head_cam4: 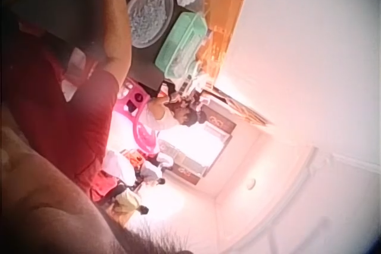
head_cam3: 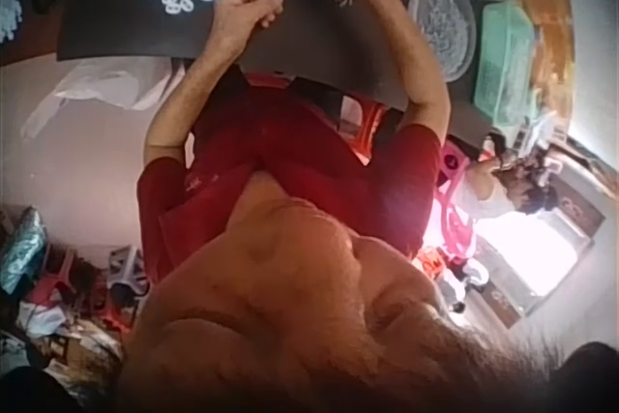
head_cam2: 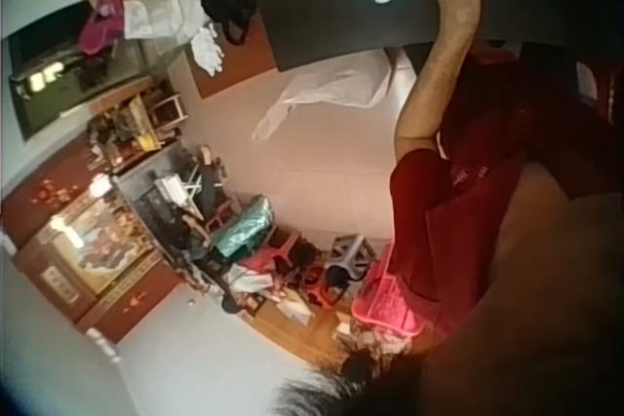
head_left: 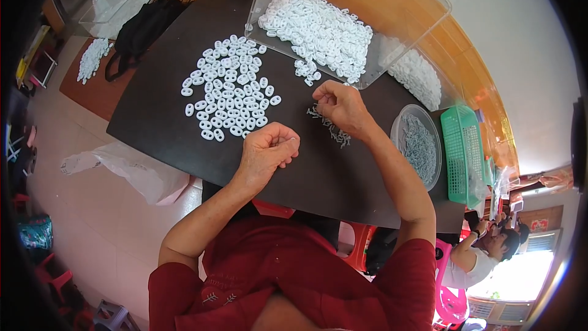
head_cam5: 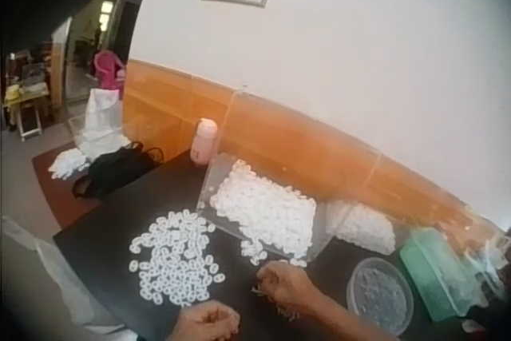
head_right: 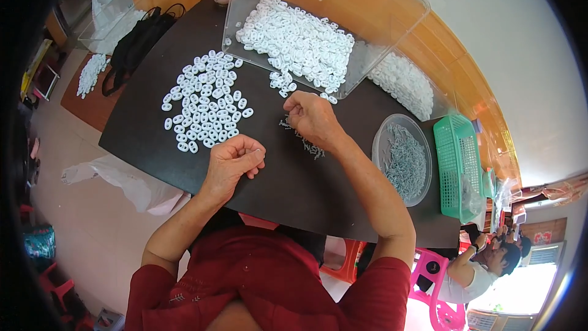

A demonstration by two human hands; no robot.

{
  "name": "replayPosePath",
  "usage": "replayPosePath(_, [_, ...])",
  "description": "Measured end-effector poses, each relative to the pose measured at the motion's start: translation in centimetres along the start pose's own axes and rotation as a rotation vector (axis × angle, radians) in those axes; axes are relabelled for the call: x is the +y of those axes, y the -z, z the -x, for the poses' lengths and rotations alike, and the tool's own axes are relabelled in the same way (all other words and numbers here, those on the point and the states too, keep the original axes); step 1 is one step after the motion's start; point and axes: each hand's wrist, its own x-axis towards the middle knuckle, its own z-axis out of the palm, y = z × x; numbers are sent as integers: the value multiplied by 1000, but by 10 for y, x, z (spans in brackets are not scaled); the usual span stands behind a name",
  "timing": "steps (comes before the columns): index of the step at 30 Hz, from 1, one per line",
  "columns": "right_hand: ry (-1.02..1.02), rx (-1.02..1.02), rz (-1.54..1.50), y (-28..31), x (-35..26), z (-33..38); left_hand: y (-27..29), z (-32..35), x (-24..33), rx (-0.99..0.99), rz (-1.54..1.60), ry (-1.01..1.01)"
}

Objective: Assembling small white plastic components by manually inserting metal pins into them.

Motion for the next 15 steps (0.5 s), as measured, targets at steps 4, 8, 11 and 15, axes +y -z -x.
replayPosePath(4, [41,-5,50,0,-11,16,0,1,0,6,12,12])
replayPosePath(8, [98,-2,-104,-11,-31,38,0,1,2,10,47,1])
replayPosePath(11, [55,-8,-186,-16,-48,52,0,1,1,14,54,-23])
replayPosePath(15, [-39,-21,-375,-24,-51,61,-2,3,-2,30,54,-69])
